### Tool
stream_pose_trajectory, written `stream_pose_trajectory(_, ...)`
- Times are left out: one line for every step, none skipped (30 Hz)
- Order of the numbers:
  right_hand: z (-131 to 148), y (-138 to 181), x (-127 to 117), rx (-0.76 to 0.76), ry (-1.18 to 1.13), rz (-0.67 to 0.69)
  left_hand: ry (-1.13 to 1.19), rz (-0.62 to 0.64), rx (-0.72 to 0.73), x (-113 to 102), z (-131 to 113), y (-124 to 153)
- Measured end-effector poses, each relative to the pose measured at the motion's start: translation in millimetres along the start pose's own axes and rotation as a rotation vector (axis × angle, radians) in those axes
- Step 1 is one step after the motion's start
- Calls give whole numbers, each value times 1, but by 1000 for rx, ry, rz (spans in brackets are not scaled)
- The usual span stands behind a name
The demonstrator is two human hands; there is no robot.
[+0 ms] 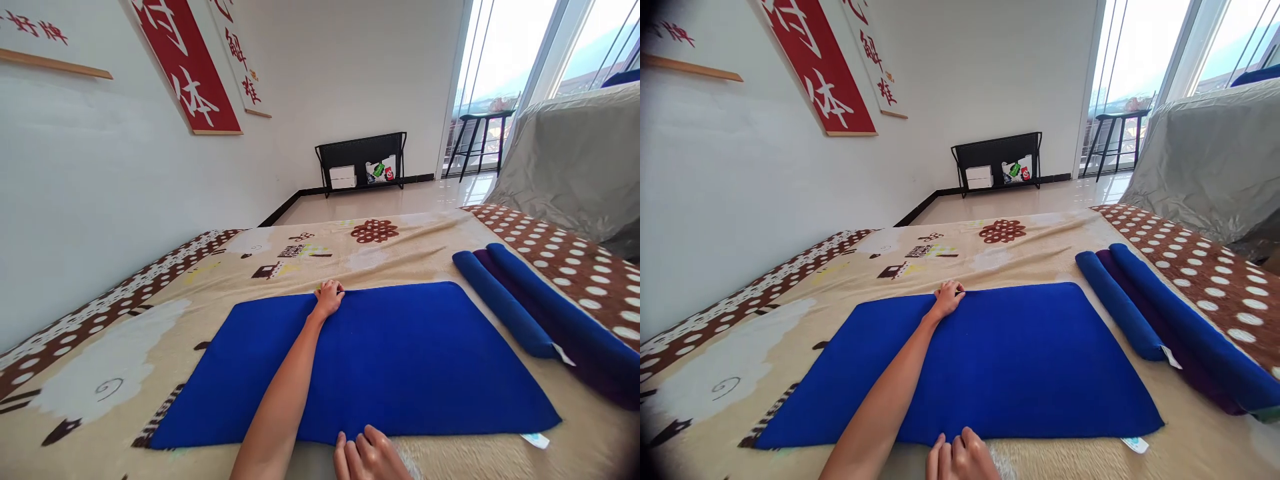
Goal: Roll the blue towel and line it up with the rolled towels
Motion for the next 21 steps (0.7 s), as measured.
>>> stream_pose_trajectory(-2, -2, -4, 11, -6, -23, 21, -4, -2, -4, -2, 1)
stream_pose_trajectory(-6, -4, -10, 26, -16, -50, 48, -10, -5, -8, -4, 3)
stream_pose_trajectory(-11, -6, -16, 40, -36, -79, 80, -19, -8, -14, -6, 4)
stream_pose_trajectory(-17, -9, -24, 54, -64, -104, 118, -28, -11, -21, -8, 5)
stream_pose_trajectory(-25, -12, -33, 65, -103, -119, 162, -40, -12, -30, -10, 6)
stream_pose_trajectory(-35, -14, -42, 80, -155, -118, 214, -56, -12, -40, -11, 6)
stream_pose_trajectory(-47, -16, -51, 104, -214, -108, 274, -77, -9, -52, -13, 7)
stream_pose_trajectory(-62, -18, -62, 138, -270, -93, 344, -105, -3, -67, -13, 8)
stream_pose_trajectory(-79, -18, -73, 187, -315, -80, 421, -140, 3, -83, -13, 9)
stream_pose_trajectory(-97, -18, -87, 243, -337, -80, 506, -179, 10, -101, -12, 11)
stream_pose_trajectory(-117, -17, -100, 300, -332, -82, 596, -217, 19, -119, -11, 15)
stream_pose_trajectory(-136, -15, -113, 356, -309, -80, 688, -250, 28, -137, -10, 19)
stream_pose_trajectory(-155, -14, -125, 408, -284, -66, 776, -273, 38, -155, -8, 25)
stream_pose_trajectory(-174, -11, -134, 467, -270, -48, 858, -284, 51, -171, -7, 32)
stream_pose_trajectory(-193, -8, -142, 538, -270, -36, 931, -283, 65, -187, -7, 41)
stream_pose_trajectory(-211, -5, -148, 624, -286, -31, 994, -276, 81, -201, -8, 50)
stream_pose_trajectory(-228, 0, -153, 723, -319, -39, 1045, -263, 96, -214, -9, 61)
stream_pose_trajectory(-245, 4, -156, 824, -364, -65, 1085, -250, 112, -226, -12, 72)
stream_pose_trajectory(-259, 7, -159, 921, -419, -109, 1117, -240, 125, -237, -14, 83)
stream_pose_trajectory(-271, 8, -161, 1002, -492, -168, 1145, -245, 137, -248, -16, 95)
stream_pose_trajectory(-281, 7, -162, 1058, -583, -245, 1168, -265, 150, -258, -18, 107)
Point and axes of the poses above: each hand's wrist, its own y-axis away from the middle knuckle, its own x-axis out of the palm, z = x × y, the point moved 7 cm from there along -y, towards the middle knuckle, and after that the axes turned 11 degrees about -x, right-handed, at the moved point
